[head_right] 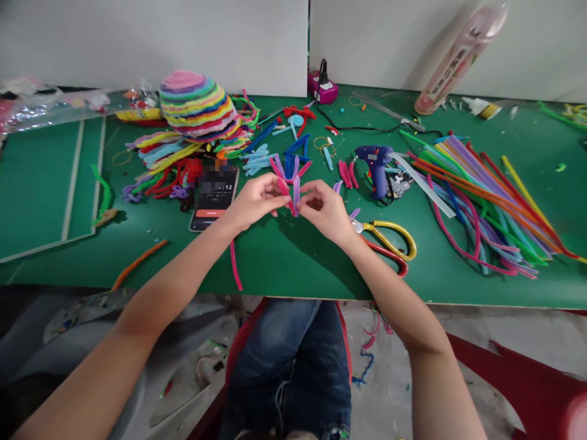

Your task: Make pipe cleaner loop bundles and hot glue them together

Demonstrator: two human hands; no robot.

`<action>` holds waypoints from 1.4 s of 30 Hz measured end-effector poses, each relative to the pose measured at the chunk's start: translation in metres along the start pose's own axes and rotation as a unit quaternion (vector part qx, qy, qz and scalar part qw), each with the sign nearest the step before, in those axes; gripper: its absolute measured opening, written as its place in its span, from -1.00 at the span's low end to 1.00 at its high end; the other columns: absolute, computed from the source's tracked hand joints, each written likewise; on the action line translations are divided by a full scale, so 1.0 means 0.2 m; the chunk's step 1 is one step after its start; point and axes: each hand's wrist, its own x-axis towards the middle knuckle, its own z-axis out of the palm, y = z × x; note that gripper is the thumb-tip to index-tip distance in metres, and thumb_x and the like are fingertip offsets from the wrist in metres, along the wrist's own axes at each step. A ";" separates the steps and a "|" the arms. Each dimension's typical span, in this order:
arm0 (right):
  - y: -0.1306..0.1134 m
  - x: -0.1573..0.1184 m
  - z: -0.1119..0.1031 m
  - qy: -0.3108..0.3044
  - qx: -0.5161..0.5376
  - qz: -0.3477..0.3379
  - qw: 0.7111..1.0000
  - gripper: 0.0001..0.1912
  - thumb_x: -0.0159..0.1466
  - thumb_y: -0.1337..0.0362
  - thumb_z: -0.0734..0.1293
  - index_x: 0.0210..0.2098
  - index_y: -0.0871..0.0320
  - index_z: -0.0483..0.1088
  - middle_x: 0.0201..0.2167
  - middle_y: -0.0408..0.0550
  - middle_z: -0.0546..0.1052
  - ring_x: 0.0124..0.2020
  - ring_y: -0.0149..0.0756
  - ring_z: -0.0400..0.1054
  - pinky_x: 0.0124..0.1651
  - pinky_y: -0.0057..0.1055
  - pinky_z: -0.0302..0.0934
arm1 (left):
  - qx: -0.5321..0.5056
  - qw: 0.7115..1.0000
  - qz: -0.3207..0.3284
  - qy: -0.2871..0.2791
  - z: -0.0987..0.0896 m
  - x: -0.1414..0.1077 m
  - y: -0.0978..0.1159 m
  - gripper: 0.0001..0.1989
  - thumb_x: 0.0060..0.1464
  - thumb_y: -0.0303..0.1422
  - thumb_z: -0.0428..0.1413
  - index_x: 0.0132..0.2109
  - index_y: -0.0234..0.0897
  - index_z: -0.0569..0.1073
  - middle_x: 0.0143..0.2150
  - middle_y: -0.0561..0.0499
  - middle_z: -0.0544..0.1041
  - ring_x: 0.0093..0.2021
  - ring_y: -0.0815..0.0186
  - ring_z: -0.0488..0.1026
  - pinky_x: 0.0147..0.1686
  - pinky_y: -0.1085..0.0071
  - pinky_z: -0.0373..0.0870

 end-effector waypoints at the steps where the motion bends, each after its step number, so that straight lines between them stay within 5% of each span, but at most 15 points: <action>1: 0.00 0.00 0.00 0.001 -0.002 0.000 1.000 -0.71 0.07 0.26 0.41 -0.25 0.11 0.29 -0.48 -0.20 0.48 -0.46 -0.43 0.39 -0.34 -0.40 0.29 | -0.001 1.000 0.002 0.001 0.00 0.00 0.00 -0.86 -0.03 -0.49 0.18 -0.31 -0.30 0.35 -0.36 0.04 0.47 -0.41 0.40 0.49 -0.64 0.62 0.31; 42: -0.04 -0.02 0.02 0.035 -0.027 0.001 0.999 -0.74 0.04 0.29 0.38 -0.29 0.12 0.27 -0.55 -0.25 0.42 -0.54 -0.47 0.30 -0.45 -0.44 0.18 | -0.013 0.998 0.057 0.009 0.03 0.00 -0.03 -0.85 -0.04 -0.44 0.19 -0.34 -0.27 0.34 -0.41 0.06 0.48 -0.44 0.40 0.49 -0.64 0.59 0.35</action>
